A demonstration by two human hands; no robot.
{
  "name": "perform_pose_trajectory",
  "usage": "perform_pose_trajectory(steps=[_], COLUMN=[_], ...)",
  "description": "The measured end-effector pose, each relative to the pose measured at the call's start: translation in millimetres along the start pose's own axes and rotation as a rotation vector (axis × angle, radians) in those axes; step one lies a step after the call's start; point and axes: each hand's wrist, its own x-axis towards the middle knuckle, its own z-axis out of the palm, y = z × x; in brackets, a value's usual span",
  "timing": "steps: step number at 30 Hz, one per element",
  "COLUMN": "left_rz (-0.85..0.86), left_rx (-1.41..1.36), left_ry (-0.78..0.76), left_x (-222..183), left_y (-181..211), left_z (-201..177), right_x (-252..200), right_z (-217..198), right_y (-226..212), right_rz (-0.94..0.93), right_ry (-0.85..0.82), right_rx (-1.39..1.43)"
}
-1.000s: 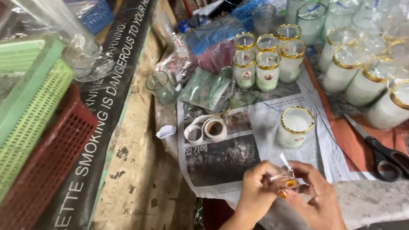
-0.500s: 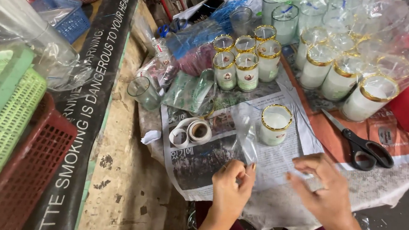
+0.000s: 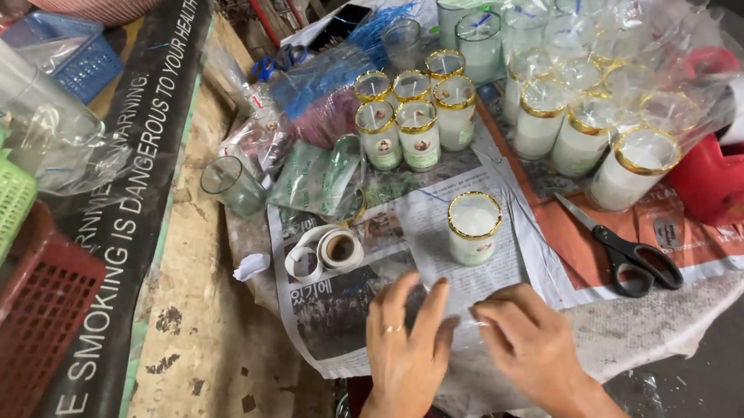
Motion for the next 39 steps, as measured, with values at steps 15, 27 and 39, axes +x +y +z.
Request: perform_pose_trajectory(steps=[15, 27, 39], left_rz=[-0.985, -0.456, 0.223], left_rx=[-1.571, -0.613, 0.067], left_ry=[-0.306, 0.044, -0.167], left_x=[-54.2, -7.0, -27.1], left_y=[4.9, -32.5, 7.7], left_z=[10.4, 25.1, -8.7], right_x=[8.9, -26.8, 33.0], right_z=[26.2, 47.8, -4.9], right_y=[34.3, -9.3, -14.0], right_rz=[0.731, 0.017, 1.189], right_ry=[-0.202, -0.014, -0.14], right_rx=[0.264, 0.435, 0.41])
